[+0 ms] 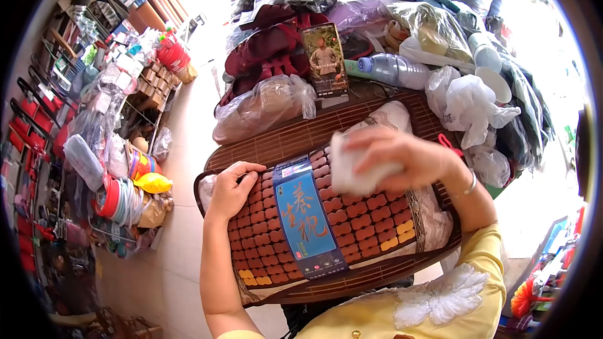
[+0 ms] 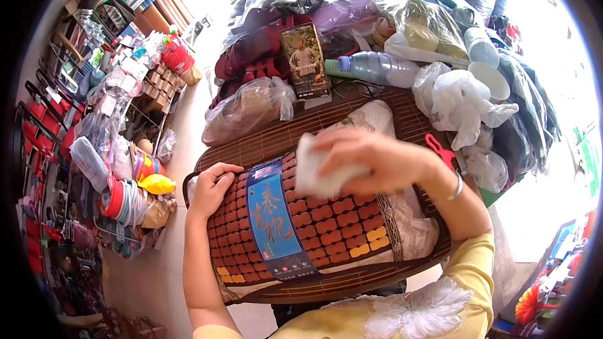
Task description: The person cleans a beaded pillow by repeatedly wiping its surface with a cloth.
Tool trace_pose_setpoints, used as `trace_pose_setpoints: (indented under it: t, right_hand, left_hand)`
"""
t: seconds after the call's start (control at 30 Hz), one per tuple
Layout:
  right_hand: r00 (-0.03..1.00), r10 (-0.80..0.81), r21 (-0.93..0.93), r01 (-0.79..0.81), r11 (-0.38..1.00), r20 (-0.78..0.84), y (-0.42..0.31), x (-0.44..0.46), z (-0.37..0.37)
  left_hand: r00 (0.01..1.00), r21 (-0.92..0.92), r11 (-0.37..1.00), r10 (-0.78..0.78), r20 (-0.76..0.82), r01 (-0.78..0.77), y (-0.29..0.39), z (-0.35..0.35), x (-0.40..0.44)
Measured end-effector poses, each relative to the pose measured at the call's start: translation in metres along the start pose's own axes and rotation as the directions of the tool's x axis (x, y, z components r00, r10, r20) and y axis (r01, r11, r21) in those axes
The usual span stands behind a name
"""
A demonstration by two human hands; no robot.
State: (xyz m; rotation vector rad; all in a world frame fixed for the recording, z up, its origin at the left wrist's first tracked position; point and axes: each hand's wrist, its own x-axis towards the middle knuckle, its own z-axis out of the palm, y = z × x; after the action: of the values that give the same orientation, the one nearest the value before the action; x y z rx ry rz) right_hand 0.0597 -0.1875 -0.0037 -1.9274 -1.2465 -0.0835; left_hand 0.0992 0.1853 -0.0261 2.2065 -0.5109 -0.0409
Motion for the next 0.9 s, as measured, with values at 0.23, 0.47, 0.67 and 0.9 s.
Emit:
trace_pose_setpoints:
  t: [0.23,0.47,0.67,0.9]
  right_hand:
    - [0.921,-0.254,-0.101,0.294,0.950,0.295,-0.062,0.000,0.060]
    - [0.949,0.281,0.120,-0.265,0.957,-0.143,0.022,-0.009,-0.011]
    - [0.996,-0.083,0.043,0.082,0.996,0.021,-0.015,0.005,0.014]
    - [0.945,-0.227,-0.040,0.243,0.969,0.235,-0.053,0.007,0.039]
  left_hand:
    - [1.000,-0.038,0.999,-0.027,0.008,0.027,-0.001,-0.001,-0.001]
    - [1.000,-0.029,0.999,-0.027,0.012,0.027,-0.002,-0.001,0.000]
    - [0.999,-0.051,0.998,-0.037,0.019,0.038,0.001,-0.001,-0.001]
    - [1.000,-0.050,0.998,-0.025,0.016,0.026,-0.001,-0.002,-0.001]
